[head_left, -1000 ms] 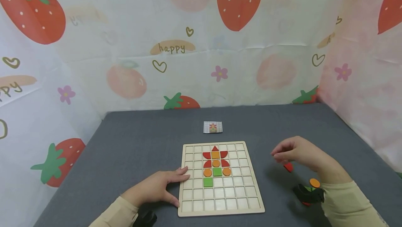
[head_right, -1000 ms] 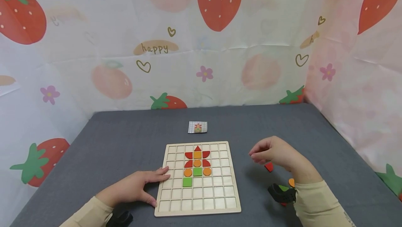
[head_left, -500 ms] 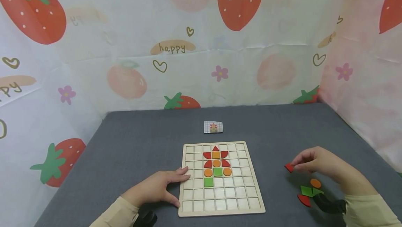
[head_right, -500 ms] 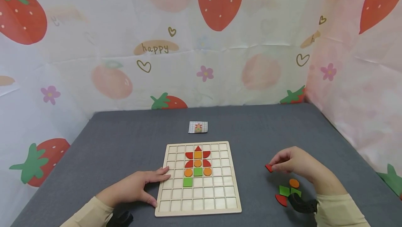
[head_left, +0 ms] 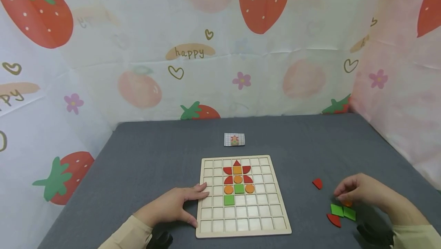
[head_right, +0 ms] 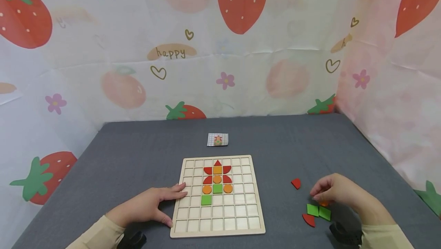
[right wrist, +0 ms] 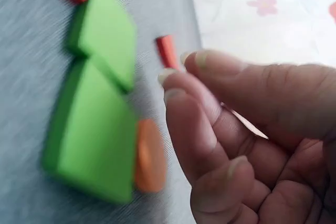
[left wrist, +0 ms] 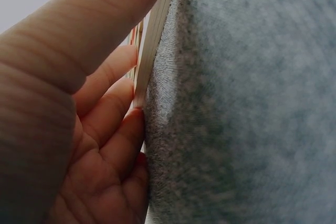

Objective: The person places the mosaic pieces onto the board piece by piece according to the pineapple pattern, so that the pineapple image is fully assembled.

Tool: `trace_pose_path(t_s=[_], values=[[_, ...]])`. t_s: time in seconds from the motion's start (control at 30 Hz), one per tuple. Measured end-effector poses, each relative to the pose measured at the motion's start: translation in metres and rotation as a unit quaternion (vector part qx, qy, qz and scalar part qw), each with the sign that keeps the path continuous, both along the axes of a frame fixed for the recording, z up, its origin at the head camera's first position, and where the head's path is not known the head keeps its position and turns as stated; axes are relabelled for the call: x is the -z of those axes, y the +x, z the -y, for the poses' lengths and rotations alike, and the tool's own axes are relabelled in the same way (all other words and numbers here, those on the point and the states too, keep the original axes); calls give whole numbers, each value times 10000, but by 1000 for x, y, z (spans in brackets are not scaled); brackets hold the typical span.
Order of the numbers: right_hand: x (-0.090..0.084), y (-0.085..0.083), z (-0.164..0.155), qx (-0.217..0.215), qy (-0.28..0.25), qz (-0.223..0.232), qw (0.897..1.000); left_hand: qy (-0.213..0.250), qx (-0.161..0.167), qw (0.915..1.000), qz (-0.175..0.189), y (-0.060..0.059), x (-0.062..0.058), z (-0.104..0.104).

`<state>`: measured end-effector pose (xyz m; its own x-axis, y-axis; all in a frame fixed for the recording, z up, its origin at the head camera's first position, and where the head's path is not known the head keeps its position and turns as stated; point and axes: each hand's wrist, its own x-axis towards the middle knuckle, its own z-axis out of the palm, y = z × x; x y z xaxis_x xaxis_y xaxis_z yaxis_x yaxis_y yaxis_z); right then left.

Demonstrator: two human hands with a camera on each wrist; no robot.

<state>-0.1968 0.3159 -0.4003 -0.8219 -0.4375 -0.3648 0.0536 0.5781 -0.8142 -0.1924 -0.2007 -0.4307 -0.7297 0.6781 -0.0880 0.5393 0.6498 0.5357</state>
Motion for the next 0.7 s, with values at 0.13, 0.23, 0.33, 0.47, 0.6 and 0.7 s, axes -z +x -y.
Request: trace_pose_path(t_s=[0.13,0.23,0.33,0.47,0.6,0.7], values=[[4,1,-1,21,133,-1,9999,-6,-8,10000,4,0,0,0],[6,2,-1,-5,111,14,9999,-29,-20,10000,40,0,0,-1],[8,2,-1,-80,72,56,9999,-53,-28,9999,84,0,0,-1],[12,1,-1,-324,54,-8,9995,-76,-39,9999,119,0,0,-1],[14,0,1,-628,226,-294,9973,-82,-44,9999,103,-1,1,-1],[14,0,3,-801,327,-451,9952,-96,-52,9999,96,-1,2,0]])
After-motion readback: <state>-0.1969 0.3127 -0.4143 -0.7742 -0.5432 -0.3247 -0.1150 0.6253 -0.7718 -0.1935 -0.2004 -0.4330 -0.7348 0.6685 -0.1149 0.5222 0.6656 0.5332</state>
